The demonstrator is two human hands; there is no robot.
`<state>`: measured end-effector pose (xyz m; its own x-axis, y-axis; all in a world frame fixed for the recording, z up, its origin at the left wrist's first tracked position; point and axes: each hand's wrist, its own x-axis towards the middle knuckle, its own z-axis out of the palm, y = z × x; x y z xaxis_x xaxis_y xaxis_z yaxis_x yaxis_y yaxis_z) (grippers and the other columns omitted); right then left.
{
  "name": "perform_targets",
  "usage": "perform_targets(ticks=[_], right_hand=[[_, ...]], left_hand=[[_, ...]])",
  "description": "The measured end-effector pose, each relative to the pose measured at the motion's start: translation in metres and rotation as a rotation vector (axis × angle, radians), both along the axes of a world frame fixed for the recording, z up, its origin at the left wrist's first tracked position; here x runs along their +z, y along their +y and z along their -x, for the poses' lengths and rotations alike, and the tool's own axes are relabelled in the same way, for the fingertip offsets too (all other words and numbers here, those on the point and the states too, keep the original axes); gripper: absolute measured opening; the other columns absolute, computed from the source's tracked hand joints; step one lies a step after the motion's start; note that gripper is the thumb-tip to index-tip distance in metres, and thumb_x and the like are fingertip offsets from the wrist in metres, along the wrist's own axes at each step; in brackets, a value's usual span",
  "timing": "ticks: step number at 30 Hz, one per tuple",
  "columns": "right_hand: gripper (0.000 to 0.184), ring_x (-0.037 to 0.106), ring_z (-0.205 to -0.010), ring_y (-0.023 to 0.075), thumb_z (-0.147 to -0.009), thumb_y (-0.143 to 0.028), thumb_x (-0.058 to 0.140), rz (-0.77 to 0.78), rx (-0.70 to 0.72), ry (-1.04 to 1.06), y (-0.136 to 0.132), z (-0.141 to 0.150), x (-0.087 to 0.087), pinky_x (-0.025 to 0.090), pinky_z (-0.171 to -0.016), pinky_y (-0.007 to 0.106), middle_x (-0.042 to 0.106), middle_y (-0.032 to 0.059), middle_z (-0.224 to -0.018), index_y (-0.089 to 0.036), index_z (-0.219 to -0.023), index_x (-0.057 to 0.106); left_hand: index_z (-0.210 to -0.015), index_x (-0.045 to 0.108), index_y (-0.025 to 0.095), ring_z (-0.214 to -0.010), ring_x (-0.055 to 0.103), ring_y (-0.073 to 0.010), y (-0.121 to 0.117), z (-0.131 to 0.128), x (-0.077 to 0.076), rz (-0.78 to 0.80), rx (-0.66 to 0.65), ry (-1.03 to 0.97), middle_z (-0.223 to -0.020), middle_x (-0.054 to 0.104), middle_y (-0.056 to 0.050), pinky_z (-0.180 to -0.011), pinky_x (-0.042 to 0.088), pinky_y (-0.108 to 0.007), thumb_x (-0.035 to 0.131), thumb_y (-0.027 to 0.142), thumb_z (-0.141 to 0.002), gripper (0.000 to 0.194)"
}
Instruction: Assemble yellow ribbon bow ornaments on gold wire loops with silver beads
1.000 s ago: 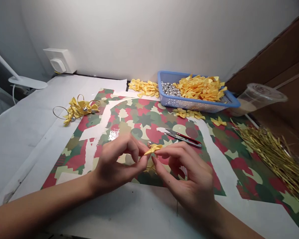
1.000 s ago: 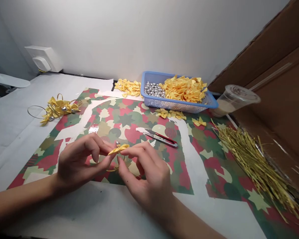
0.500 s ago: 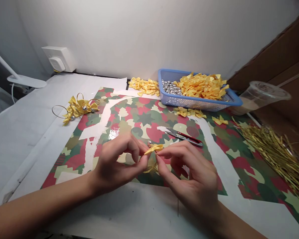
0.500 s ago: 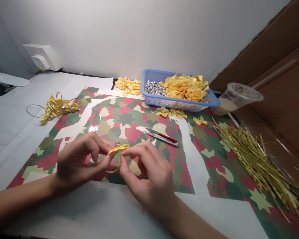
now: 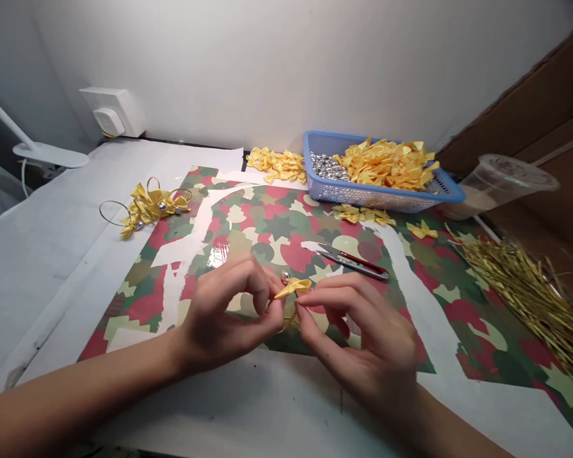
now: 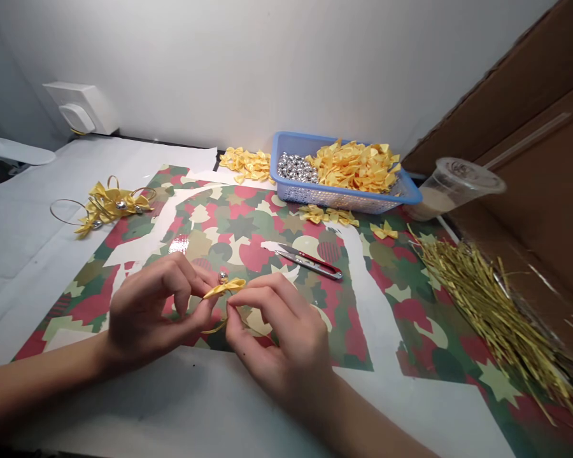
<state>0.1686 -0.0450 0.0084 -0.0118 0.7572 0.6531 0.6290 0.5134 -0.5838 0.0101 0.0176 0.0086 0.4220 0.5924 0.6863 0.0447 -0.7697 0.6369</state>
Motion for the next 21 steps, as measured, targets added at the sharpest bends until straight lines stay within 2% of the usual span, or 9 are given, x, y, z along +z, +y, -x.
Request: perform_targets(ticks=[3,10,16,21], right_hand=[[0.017,0.06,-0.062,0.011,-0.077,-0.003,0.06,-0.055,0.008,-0.012,0.0002,0.0001,0.0002,0.04,-0.038,0.019,0.061,0.0034,-0.077,-0.019,-0.08,0.058],[0.019,0.066,-0.064,0.0131,-0.077,-0.002,0.06,-0.076,0.023,-0.019,0.0012,0.0003,-0.002,0.053,-0.054,0.024,0.068,0.0029,-0.076,-0.02,-0.078,0.055],[0.022,0.069,-0.067,0.0162,-0.077,-0.002,0.06,-0.041,0.036,-0.024,0.0007,-0.0005,-0.0016,0.053,-0.052,0.027,0.071,0.0037,-0.077,-0.023,-0.079,0.052],[0.022,0.069,-0.069,0.0161,-0.076,-0.001,0.061,-0.027,0.038,-0.019,0.0007,-0.0009,-0.0026,0.055,-0.058,0.029,0.071,0.0043,-0.078,-0.022,-0.079,0.053]], left_hand=[[-0.063,0.041,0.019,-0.059,0.06,-0.0096,-0.0011,-0.0001,0.0005,-0.007,-0.008,-0.002,-0.064,0.055,0.003,-0.058,0.059,-0.025,0.061,-0.004,-0.069,0.031],[-0.062,0.042,0.019,-0.059,0.061,-0.0101,-0.0012,-0.0006,-0.0004,-0.026,-0.001,-0.006,-0.063,0.056,0.002,-0.058,0.059,-0.024,0.062,-0.004,-0.068,0.031],[-0.061,0.041,0.02,-0.058,0.06,-0.0108,-0.0018,-0.0008,0.0017,0.007,-0.002,0.022,-0.063,0.057,0.002,-0.056,0.058,-0.025,0.061,-0.002,-0.07,0.031],[-0.062,0.041,0.02,-0.058,0.06,-0.0109,-0.0009,-0.0004,0.0014,-0.005,0.009,0.037,-0.062,0.056,0.003,-0.055,0.057,-0.025,0.06,0.0,-0.072,0.03]])
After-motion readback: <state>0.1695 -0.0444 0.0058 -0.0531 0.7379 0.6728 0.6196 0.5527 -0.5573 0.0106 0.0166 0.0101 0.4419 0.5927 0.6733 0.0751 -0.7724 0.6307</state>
